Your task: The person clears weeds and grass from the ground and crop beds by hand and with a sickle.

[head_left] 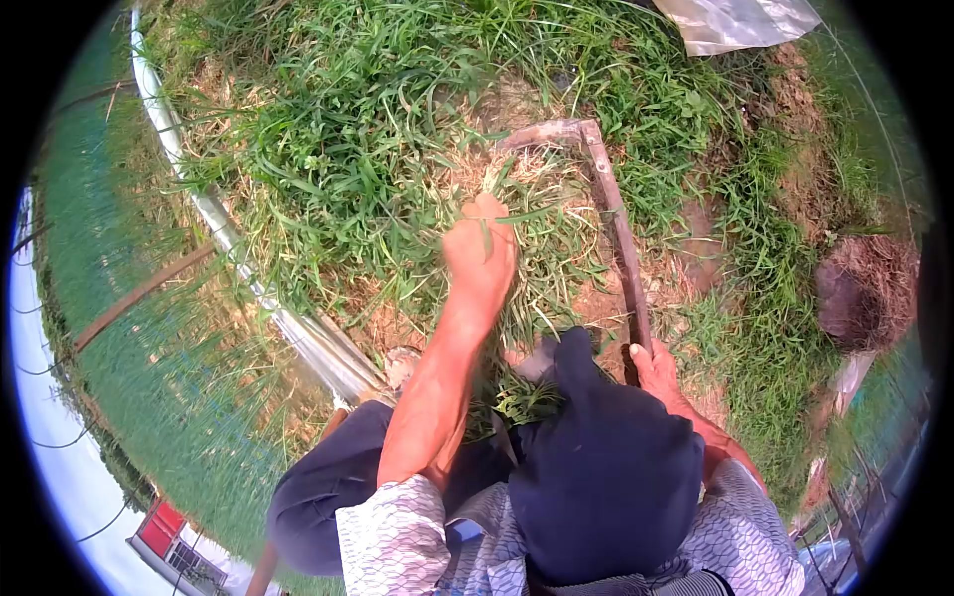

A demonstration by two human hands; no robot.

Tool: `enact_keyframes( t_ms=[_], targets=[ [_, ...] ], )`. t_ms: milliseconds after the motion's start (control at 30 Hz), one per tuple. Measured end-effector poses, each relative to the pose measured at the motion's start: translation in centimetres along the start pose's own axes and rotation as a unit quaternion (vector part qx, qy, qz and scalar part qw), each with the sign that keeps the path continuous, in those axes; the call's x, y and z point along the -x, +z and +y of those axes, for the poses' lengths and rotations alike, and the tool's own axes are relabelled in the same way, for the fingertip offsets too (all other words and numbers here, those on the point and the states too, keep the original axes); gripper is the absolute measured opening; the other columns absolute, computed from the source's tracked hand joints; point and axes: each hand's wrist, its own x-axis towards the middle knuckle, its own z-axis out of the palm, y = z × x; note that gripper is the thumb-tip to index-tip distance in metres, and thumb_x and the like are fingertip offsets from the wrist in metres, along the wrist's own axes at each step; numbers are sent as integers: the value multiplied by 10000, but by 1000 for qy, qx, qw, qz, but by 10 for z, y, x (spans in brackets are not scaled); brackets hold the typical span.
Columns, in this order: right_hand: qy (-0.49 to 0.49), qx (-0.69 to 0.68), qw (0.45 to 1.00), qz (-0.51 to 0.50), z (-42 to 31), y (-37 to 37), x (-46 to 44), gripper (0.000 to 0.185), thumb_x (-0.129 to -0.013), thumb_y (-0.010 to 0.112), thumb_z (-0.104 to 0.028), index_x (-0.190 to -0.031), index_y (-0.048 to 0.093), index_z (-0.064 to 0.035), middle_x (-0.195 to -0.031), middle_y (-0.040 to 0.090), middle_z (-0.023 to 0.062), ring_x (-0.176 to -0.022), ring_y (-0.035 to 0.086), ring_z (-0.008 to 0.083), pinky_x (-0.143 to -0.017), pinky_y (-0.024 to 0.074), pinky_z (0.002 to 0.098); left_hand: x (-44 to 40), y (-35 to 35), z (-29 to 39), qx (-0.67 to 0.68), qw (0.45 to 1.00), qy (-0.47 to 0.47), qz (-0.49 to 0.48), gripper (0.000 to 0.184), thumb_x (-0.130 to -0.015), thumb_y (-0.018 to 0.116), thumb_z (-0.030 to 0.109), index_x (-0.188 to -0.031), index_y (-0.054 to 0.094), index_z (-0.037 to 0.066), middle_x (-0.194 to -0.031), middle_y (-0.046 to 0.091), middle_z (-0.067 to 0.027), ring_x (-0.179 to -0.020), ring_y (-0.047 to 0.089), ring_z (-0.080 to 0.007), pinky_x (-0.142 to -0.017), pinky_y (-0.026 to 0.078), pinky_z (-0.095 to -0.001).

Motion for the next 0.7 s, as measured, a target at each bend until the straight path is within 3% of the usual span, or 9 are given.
enact_keyframes(
  t_ms=[100, 167, 200, 300, 433, 500, 633, 667, 700],
  targets=[
    [-95, 24, 994, 40, -3, -15, -14, 334, -934, 560, -373, -958, 519, -43, -627, 482, 28, -546, 463, 123, -503, 412, 316, -1, -5, 3, 27, 999, -16, 5, 254, -931, 546, 225, -736, 427, 114, -597, 448, -30, -454, 534, -152, -376, 398, -316],
    [54, -232, 971, 34, -51, -13, -17, 311, -940, 548, -379, -944, 465, -80, -580, 410, -6, -426, 387, 93, -379, 365, 280, 0, -1, 2, -53, 999, -5, 10, 251, -927, 554, 218, -735, 428, 116, -596, 445, -29, -464, 539, -153, -388, 408, -310],
    [43, -275, 957, 87, -65, -7, -25, 301, -946, 533, -390, -924, 419, -113, -564, 354, -36, -368, 306, 69, -308, 302, 246, 3, 2, 1, -53, 998, -7, 11, 251, -927, 554, 218, -735, 428, 116, -596, 445, -29, -464, 539, -153, -388, 408, -310],
    [4, -290, 953, 87, -69, -11, -43, 314, -949, 525, -403, -889, 417, -115, -575, 372, -31, -395, 341, 74, -317, 303, 244, 2, 5, -1, -14, 999, -28, -9, 257, -923, 557, 217, -728, 425, 116, -596, 440, -30, -486, 549, -162, -399, 404, -317],
    [-63, 190, 979, -40, 1, -3, -2, 424, -920, 549, -392, -977, 546, 27, -699, 543, 158, -655, 544, 234, -622, 450, 405, 12, 3, 2, 124, 991, -36, 28, 277, -936, 534, 193, -698, 423, 103, -588, 424, -43, -479, 514, -191, -415, 378, -333],
    [-76, 179, 980, -48, 10, 7, 3, 421, -905, 572, -396, -992, 560, 15, -703, 556, 129, -665, 544, 237, -640, 454, 410, 27, 5, 5, 112, 992, -51, 10, 286, -943, 519, 185, -689, 422, 97, -587, 410, -42, -482, 490, -183, -426, 363, -331],
    [-79, -42, 996, 29, -18, 26, -14, 368, -929, 550, -396, -917, 531, -29, -668, 528, 37, -581, 535, 170, -534, 443, 334, 40, -18, 12, 423, 882, -203, 40, 269, -941, 502, 102, -687, 425, 52, -555, 346, -53, -473, 385, -184, -447, 332, -342],
    [-45, -111, 993, 22, -40, 17, -19, 351, -939, 535, -395, -887, 496, -51, -639, 488, 20, -517, 487, 136, -464, 414, 306, 40, -32, 13, 4, 1000, -25, 8, 266, -960, 474, 121, -706, 449, 45, -572, 374, -29, -503, 393, -138, -459, 335, -322],
    [-12, -181, 983, 17, -67, 8, -26, 340, -950, 520, -394, -858, 460, -72, -609, 448, 3, -452, 440, 101, -393, 385, 277, 39, -32, 11, 132, 989, -67, -15, 261, -963, 469, 116, -714, 459, 39, -577, 384, -25, -514, 388, -125, -461, 331, -314]
  ],
)
